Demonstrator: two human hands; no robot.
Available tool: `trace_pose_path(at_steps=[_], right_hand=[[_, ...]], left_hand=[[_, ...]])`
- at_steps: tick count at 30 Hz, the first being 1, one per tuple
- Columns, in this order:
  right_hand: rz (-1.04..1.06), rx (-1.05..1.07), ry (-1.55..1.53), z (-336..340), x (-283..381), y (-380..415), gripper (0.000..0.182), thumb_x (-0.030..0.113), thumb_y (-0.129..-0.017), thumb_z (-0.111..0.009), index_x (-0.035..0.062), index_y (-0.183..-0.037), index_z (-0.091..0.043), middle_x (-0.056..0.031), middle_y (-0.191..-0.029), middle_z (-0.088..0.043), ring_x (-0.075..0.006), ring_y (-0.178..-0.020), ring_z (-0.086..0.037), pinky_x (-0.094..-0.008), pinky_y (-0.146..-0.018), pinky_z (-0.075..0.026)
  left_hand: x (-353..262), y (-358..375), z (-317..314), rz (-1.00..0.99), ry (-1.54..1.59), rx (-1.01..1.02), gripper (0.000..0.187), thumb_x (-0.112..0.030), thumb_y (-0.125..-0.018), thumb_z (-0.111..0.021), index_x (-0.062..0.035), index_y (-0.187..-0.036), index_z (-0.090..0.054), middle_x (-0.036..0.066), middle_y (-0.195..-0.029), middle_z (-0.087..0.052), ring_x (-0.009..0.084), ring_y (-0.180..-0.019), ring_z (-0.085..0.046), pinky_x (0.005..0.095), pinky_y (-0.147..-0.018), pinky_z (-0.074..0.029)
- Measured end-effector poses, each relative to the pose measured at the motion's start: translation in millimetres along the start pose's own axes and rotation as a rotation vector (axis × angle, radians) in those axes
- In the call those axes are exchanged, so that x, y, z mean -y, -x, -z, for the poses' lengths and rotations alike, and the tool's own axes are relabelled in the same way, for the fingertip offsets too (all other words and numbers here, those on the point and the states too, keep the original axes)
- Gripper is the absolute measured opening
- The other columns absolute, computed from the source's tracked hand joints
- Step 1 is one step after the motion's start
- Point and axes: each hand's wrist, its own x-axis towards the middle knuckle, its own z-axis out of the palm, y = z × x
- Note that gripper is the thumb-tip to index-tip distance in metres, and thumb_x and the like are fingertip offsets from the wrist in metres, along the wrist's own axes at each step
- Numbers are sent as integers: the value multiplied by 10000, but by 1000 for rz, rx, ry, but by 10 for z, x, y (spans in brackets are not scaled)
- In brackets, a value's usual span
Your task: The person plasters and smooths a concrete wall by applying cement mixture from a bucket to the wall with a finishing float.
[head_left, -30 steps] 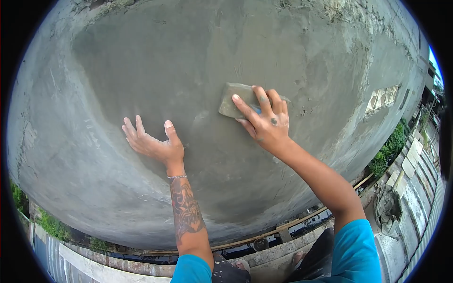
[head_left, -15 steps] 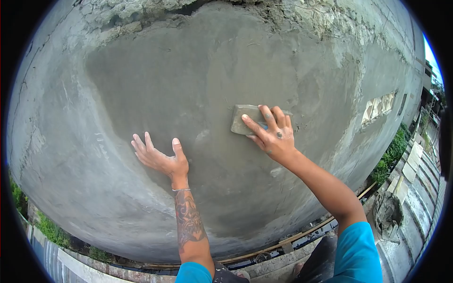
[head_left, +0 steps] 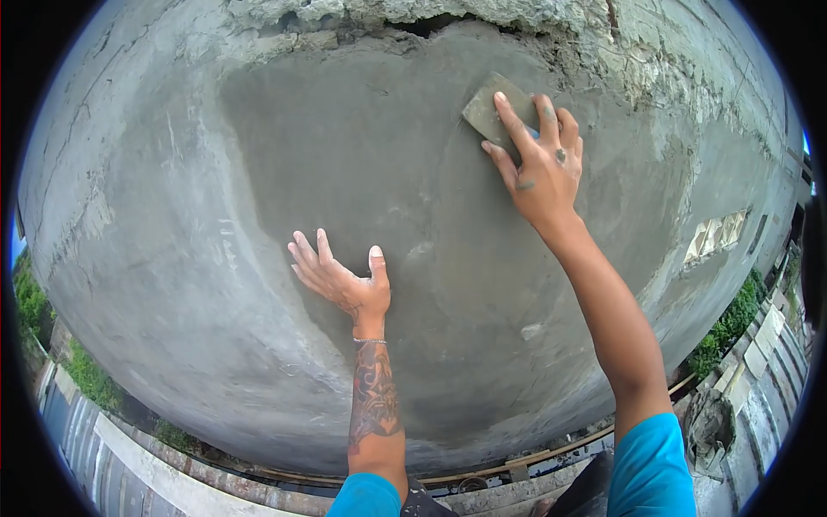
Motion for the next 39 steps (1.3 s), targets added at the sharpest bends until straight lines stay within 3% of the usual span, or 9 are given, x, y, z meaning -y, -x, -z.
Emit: trace_pose_path(at_steps=[2,7,13,22,26,29,34,37,39], right_hand=[[-38,-93,8,-112,178,-257,662,320,-717,-812,341,-1332,-569,-76,-1302,-489,-312,-1114,-461,-399,-804,-439],[332,275,-146,68,214,629,666,339,-720,-808,328,-1339,-563,-76,-1292,-502,-305,-1117,-462,-402,-817,-446],[-118,-89,64,-88,280,-209,616,342,-718,-798,317,-1305,-612,-87,-1285,-535,-304,-1135,-485,-422,-890,-456],[274,215,-20,156,-31,1007,672,355,-685,-816,339,-1317,-588,-97,-1259,-542,-314,-1062,-503,-418,-789,-467],[89,-164,122,-86,-317,-215,610,347,-724,-790,299,-1302,-600,-119,-1259,-539,-328,-1069,-495,-423,-791,-467],[121,-103,36,-72,-73,-95,592,343,-733,-786,289,-1293,-602,-117,-1269,-522,-322,-1077,-490,-416,-792,-466],[215,298,-53,205,168,1883,784,388,-597,-850,358,-1328,-566,-77,-1290,-510,-282,-1068,-492,-391,-809,-475],[229,355,-88,366,-64,1969,788,396,-610,-849,360,-1338,-550,-93,-1300,-492,-298,-1073,-482,-390,-803,-464],[46,160,23,191,-182,1395,750,406,-640,-836,324,-1331,-558,-120,-1302,-482,-320,-1092,-463,-398,-804,-456]], left_hand=[[-10,9,-15,9,-11,16,759,-460,-870,-598,-68,-1465,-336,184,-1580,-224,395,-1475,-139,585,-1170,-87],[23,2,-1,13,-30,27,780,-458,-862,-598,-66,-1477,-324,190,-1582,-215,394,-1478,-134,589,-1168,-84],[38,14,0,11,-24,33,775,-480,-873,-578,-66,-1479,-327,194,-1582,-214,393,-1478,-134,588,-1170,-80],[68,9,-5,1,-18,25,735,-461,-879,-582,-90,-1470,-351,175,-1583,-227,384,-1475,-156,586,-1170,-91],[43,-1,-8,7,-8,21,744,-427,-855,-595,-106,-1475,-339,181,-1581,-222,407,-1470,-150,616,-1156,-110],[55,-20,-17,-3,-51,-5,717,-415,-855,-599,-105,-1458,-364,175,-1578,-233,398,-1468,-162,600,-1162,-120],[23,-7,-38,-6,-51,-21,688,-420,-876,-598,-120,-1454,-376,156,-1576,-249,374,-1468,-178,585,-1168,-128],[24,0,-30,-41,-53,-32,687,-440,-890,-599,-127,-1458,-372,152,-1573,-258,368,-1466,-185,580,-1164,-138],[57,7,-57,-50,-72,-44,683,-455,-897,-597,-129,-1456,-378,152,-1570,-267,370,-1462,-195,579,-1160,-143]])
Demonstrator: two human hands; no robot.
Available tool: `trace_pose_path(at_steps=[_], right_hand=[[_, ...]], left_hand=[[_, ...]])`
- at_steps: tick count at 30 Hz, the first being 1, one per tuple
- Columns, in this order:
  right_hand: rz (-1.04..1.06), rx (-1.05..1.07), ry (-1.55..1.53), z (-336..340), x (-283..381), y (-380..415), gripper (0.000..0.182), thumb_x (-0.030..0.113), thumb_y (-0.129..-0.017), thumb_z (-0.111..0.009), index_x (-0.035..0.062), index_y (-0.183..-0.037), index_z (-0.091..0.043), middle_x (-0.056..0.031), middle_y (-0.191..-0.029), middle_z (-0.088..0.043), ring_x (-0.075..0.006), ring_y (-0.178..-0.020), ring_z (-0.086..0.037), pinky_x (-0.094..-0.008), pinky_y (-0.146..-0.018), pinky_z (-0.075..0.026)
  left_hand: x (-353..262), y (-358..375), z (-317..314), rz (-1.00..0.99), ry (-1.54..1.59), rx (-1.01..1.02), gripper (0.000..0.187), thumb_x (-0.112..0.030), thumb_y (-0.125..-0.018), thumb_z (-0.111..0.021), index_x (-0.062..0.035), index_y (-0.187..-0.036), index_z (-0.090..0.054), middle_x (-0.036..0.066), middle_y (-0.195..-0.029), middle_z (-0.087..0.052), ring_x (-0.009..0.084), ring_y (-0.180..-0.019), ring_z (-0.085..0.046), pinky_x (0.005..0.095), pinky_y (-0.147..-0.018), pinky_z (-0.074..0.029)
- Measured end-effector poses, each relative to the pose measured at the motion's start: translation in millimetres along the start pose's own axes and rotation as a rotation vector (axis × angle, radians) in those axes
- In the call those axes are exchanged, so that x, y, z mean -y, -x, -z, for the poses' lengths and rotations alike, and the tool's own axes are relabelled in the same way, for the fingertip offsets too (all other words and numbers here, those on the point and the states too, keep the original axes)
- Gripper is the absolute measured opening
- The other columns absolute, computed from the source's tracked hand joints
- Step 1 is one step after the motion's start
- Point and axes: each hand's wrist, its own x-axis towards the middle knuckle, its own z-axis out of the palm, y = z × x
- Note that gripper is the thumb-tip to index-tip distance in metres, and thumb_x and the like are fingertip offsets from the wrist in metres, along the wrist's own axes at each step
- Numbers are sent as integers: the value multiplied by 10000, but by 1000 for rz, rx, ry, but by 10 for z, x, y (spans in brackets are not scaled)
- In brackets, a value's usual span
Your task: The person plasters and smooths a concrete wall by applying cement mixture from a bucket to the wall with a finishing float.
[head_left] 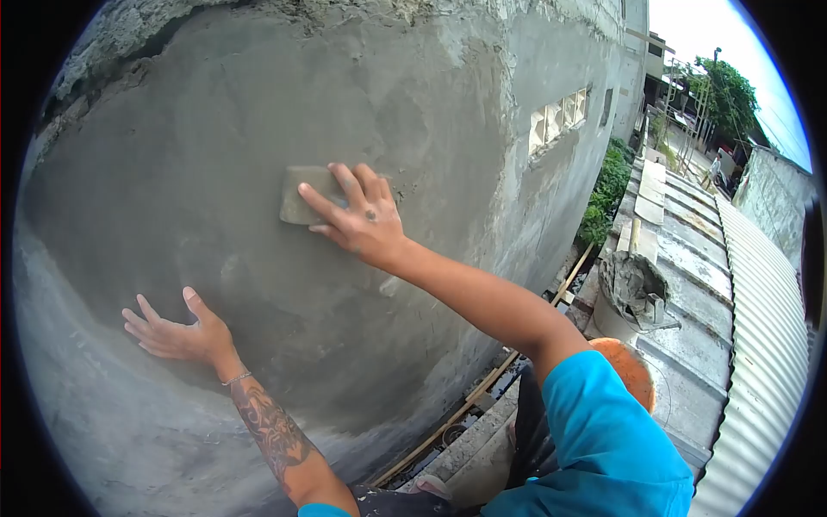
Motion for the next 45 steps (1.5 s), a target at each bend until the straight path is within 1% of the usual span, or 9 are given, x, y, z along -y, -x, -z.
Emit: trace_pose_path(at_steps=[4,7,14,18,23,28,33,39,45], right_hand=[[-314,-338,10,-72,-36,-1172,688,344,-721,-796,219,-1345,-534,-174,-1263,-493,-366,-1109,-456,-435,-812,-446],[-401,-198,-76,-49,327,-755,717,362,-729,-781,254,-1382,-505,-172,-1264,-505,-357,-1105,-471,-425,-802,-455],[306,86,-193,-106,175,788,768,443,-686,-789,409,-1388,-478,-106,-1267,-516,-290,-1112,-484,-359,-739,-456],[-191,-187,3,-58,-257,-718,690,384,-710,-806,302,-1337,-529,-175,-1276,-476,-364,-1101,-455,-419,-760,-439],[-441,-194,-94,-96,223,-679,722,350,-710,-803,226,-1360,-516,-213,-1304,-453,-392,-1113,-444,-446,-772,-439],[438,150,-111,-64,406,514,816,414,-718,-780,323,-1449,-428,-157,-1293,-505,-337,-1090,-497,-378,-749,-457],[-41,-68,-47,97,-330,-776,775,351,-731,-789,297,-1426,-451,-163,-1304,-471,-351,-1114,-465,-395,-766,-445],[-378,-83,-91,-19,310,-655,795,367,-747,-779,273,-1450,-421,-196,-1342,-445,-368,-1164,-439,-425,-845,-426],[-50,170,-174,24,732,753,800,359,-729,-791,315,-1447,-443,-176,-1346,-451,-341,-1157,-446,-412,-823,-446]], left_hand=[[59,43,-68,-34,-21,-26,691,-530,-902,-590,-143,-1444,-404,150,-1556,-293,372,-1448,-230,586,-1148,-161],[107,38,-104,-47,-40,-55,709,-574,-899,-581,-148,-1440,-410,158,-1551,-298,378,-1445,-233,590,-1142,-173],[110,58,-55,-75,-15,-14,730,-586,-893,-581,-135,-1440,-407,178,-1552,-284,388,-1446,-221,587,-1141,-172],[81,46,-58,-76,-30,-11,747,-594,-888,-582,-128,-1443,-403,188,-1556,-272,392,-1447,-213,588,-1141,-171],[139,60,-130,-88,-84,-55,717,-575,-903,-572,-130,-1441,-409,174,-1547,-302,377,-1438,-250,570,-1143,-188],[74,17,-92,-81,-90,-76,665,-542,-918,-565,-142,-1431,-430,126,-1547,-327,347,-1436,-272,552,-1142,-212],[63,16,-80,-73,-64,-110,665,-560,-918,-558,-141,-1423,-456,118,-1540,-352,336,-1424,-301,515,-1144,-222],[50,0,-112,-69,-72,-141,642,-535,-921,-564,-141,-1417,-459,118,-1525,-375,341,-1416,-315,519,-1140,-233],[27,7,-70,-61,-58,-96,632,-501,-924,-571,-141,-1426,-437,122,-1546,-331,345,-1432,-279,540,-1147,-215]])
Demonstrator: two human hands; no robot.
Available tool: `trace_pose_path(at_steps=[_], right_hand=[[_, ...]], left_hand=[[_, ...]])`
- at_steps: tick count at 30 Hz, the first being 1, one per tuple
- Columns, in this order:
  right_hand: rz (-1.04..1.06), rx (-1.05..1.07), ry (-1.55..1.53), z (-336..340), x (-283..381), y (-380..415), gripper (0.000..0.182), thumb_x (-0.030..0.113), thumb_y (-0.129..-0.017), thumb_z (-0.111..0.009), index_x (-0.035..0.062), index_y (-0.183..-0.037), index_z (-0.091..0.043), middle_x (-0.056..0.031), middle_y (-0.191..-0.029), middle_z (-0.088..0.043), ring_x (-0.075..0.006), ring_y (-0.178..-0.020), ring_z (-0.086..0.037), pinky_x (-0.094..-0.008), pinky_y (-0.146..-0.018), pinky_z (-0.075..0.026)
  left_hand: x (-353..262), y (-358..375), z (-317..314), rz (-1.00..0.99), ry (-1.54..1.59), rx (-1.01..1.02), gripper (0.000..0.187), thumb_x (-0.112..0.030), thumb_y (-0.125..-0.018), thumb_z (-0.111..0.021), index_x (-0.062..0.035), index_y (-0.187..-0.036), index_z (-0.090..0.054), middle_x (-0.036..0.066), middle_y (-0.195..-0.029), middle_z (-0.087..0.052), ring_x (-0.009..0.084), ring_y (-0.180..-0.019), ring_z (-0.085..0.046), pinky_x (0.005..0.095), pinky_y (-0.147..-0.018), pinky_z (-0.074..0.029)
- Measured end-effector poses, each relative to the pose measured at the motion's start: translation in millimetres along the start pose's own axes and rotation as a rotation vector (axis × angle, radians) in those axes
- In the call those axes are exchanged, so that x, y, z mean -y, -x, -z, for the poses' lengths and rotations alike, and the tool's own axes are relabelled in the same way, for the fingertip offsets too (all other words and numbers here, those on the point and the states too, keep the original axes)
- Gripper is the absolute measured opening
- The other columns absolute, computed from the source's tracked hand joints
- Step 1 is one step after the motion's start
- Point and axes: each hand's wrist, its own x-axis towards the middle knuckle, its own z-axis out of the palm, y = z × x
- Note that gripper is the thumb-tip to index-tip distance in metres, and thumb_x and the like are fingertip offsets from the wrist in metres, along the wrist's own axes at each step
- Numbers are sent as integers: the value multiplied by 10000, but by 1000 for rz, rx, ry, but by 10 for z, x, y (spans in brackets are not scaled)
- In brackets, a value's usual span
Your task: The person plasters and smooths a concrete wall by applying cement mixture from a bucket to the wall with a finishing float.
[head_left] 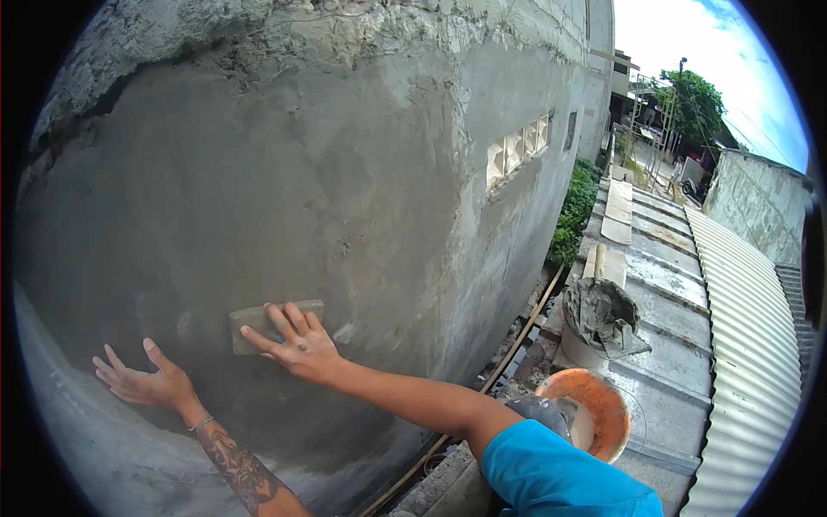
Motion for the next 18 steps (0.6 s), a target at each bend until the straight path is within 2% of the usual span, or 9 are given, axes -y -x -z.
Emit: trace_pose_path(at_steps=[2,4,6,9,10,12,16,18], right_hand=[[-76,-30,18,-78,7,17,783,365,-747,-780,309,-1450,-439,-182,-1345,-449,-346,-1154,-449,-420,-837,-438],[-218,-119,74,2,-118,-457,752,373,-778,-760,291,-1452,-438,-194,-1345,-442,-354,-1150,-452,-432,-851,-428],[-411,-245,107,208,-305,-1250,690,379,-827,-722,235,-1444,-450,-216,-1341,-429,-376,-1151,-442,-458,-888,-406],[-495,-348,85,342,-510,-1830,654,382,-859,-692,183,-1435,-456,-234,-1334,-418,-402,-1169,-418,-485,-916,-388],[-493,-351,66,350,-477,-1798,648,382,-863,-688,178,-1434,-457,-234,-1334,-418,-407,-1177,-411,-490,-926,-382],[-552,-334,126,226,-305,-1592,667,385,-852,-704,224,-1444,-442,-218,-1369,-400,-376,-1153,-423,-457,-857,-397],[-293,-151,78,-209,297,-289,647,403,-808,-736,226,-1393,-525,-191,-1315,-455,-353,-1103,-430,-456,-826,-390],[-255,-142,67,-204,237,-235,643,410,-805,-738,225,-1386,-533,-188,-1303,-469,-354,-1102,-439,-456,-835,-394]], left_hand=[[32,-4,16,4,1,17,635,-488,-924,-574,-139,-1433,-425,123,-1557,-310,345,-1439,-264,548,-1151,-202],[49,8,3,3,5,30,639,-473,-924,-576,-136,-1442,-410,124,-1565,-290,347,-1445,-250,556,-1154,-188],[28,22,18,21,20,39,639,-464,-924,-572,-134,-1444,-403,130,-1565,-287,348,-1449,-241,560,-1159,-175],[-59,-8,5,52,44,66,650,-459,-918,-572,-121,-1445,-396,143,-1565,-280,350,-1455,-226,564,-1165,-161],[-44,-6,35,68,19,69,656,-458,-915,-572,-115,-1445,-395,147,-1565,-278,351,-1457,-221,565,-1166,-157],[-71,-30,69,79,32,94,671,-443,-902,-587,-100,-1443,-389,159,-1569,-265,365,-1460,-204,570,-1170,-145],[-70,-17,91,97,42,113,684,-413,-886,-598,-83,-1444,-379,173,-1575,-249,382,-1461,-194,575,-1170,-137],[-61,-35,97,93,61,118,682,-400,-884,-596,-80,-1445,-375,177,-1576,-243,382,-1464,-187,575,-1170,-133]])
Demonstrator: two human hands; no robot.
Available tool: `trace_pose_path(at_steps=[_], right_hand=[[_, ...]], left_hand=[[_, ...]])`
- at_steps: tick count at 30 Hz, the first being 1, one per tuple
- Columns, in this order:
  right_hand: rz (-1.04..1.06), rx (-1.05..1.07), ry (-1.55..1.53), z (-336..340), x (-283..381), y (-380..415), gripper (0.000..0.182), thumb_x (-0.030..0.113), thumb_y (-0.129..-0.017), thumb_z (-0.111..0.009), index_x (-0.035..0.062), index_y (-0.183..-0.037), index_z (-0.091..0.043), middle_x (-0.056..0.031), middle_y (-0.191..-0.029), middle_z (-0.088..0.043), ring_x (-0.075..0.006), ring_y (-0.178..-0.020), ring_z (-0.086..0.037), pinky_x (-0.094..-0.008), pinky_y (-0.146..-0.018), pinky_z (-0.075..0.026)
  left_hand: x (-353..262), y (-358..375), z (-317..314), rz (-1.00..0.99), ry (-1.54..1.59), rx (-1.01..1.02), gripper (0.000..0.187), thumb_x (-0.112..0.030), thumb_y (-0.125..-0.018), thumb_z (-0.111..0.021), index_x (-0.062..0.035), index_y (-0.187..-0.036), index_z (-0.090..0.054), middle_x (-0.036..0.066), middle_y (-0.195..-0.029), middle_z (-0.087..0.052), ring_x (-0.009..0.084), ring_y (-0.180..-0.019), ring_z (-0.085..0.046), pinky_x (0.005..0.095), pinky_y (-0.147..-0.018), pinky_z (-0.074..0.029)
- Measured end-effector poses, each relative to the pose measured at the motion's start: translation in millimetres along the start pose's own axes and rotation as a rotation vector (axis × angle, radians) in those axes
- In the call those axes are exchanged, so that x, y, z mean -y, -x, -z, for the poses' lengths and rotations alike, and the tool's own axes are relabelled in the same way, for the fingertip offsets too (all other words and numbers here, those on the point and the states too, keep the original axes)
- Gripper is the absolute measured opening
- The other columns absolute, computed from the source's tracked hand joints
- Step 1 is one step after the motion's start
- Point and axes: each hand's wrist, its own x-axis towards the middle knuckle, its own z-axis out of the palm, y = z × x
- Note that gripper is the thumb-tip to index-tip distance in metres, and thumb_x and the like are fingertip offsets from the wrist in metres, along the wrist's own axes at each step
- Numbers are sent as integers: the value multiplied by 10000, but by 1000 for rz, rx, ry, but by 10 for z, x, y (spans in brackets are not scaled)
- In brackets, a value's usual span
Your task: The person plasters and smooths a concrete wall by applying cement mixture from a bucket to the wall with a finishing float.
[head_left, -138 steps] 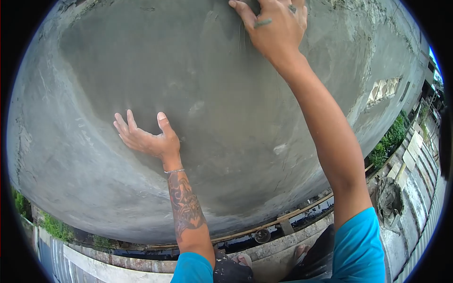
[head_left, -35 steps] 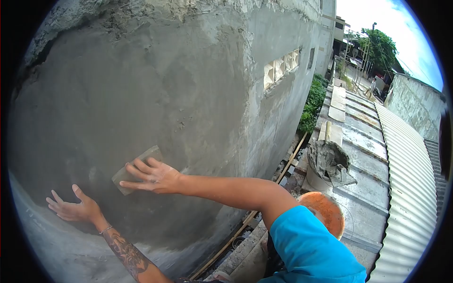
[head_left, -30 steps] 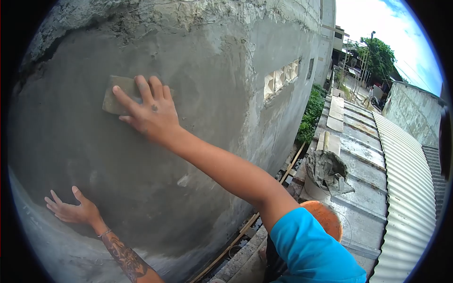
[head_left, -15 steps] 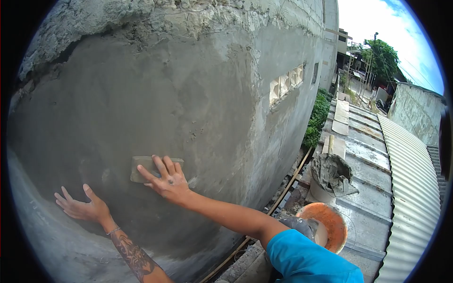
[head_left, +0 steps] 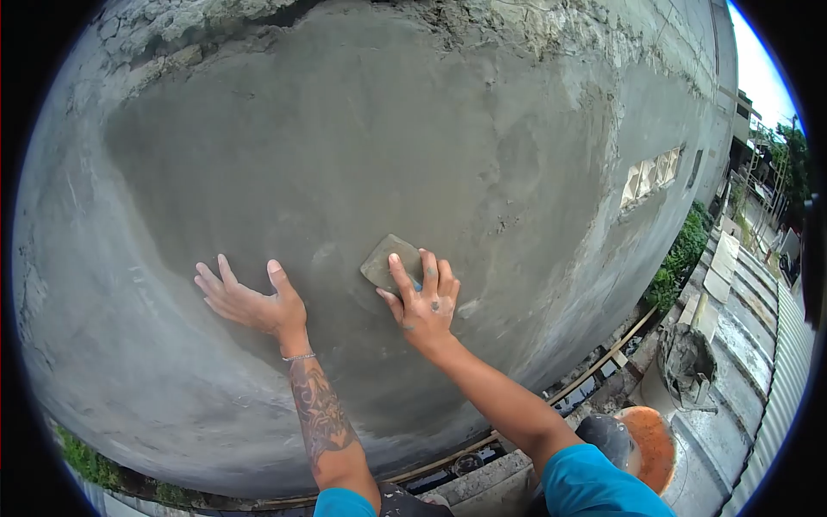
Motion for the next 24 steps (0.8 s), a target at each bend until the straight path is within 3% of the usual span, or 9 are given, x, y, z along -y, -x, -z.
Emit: trace_pose_path(at_steps=[2,6,8,10,13,15,18,21,24], right_hand=[[-43,-72,34,52,-115,-308,629,416,-818,-729,221,-1383,-535,-198,-1293,-483,-361,-1111,-447,-462,-857,-397],[-294,-291,45,287,-663,-1954,565,418,-929,-618,156,-1411,-486,-240,-1330,-448,-390,-1175,-416,-506,-963,-371],[-412,-309,44,269,-750,-1993,581,425,-932,-612,145,-1422,-471,-241,-1338,-443,-395,-1176,-417,-517,-981,-364],[-577,-277,30,196,-768,-1485,593,423,-934,-611,147,-1436,-456,-242,-1337,-441,-396,-1177,-416,-529,-992,-356],[-196,18,15,123,-47,-387,691,426,-827,-730,223,-1435,-471,-204,-1313,-445,-365,-1130,-432,-482,-878,-422],[78,95,-47,38,98,-5,712,442,-795,-753,246,-1424,-483,-195,-1297,-451,-354,-1113,-444,-469,-854,-428],[-70,-154,42,109,-248,-861,685,430,-817,-736,222,-1420,-486,-202,-1287,-464,-351,-1116,-447,-467,-863,-420],[-393,-340,42,233,-750,-1970,585,438,-919,-629,157,-1412,-490,-251,-1327,-465,-394,-1179,-429,-526,-976,-366],[-494,-326,15,278,-810,-2115,568,421,-917,-634,152,-1401,-505,-239,-1312,-480,-383,-1177,-430,-522,-963,-382]], left_hand=[[0,8,14,-20,13,10,681,-386,-882,-594,-77,-1446,-370,180,-1578,-238,379,-1467,-177,576,-1170,-127],[13,28,66,-12,28,62,699,-377,-876,-599,-86,-1460,-347,178,-1583,-217,385,-1472,-151,585,-1170,-111],[-5,-4,41,2,35,54,710,-377,-873,-604,-93,-1466,-337,177,-1586,-208,389,-1474,-142,589,-1169,-105],[-10,14,42,3,16,51,715,-386,-874,-602,-103,-1472,-330,176,-1586,-207,394,-1472,-143,593,-1169,-103],[-42,-22,-14,8,12,21,712,-392,-877,-600,-101,-1470,-334,176,-1586,-208,394,-1472,-143,592,-1167,-105],[-39,-13,41,4,12,41,713,-399,-878,-599,-98,-1469,-336,175,-1587,-208,396,-1472,-142,594,-1166,-107],[3,2,28,-17,27,19,690,-382,-889,-598,-87,-1464,-356,160,-1589,-223,370,-1473,-161,559,-1178,-104],[-23,-8,41,-18,31,30,698,-396,-892,-593,-88,-1470,-349,166,-1589,-216,374,-1474,-154,563,-1176,-102],[-13,-7,9,-32,3,13,712,-420,-896,-581,-89,-1477,-337,171,-1588,-208,379,-1475,-147,572,-1172,-98]])
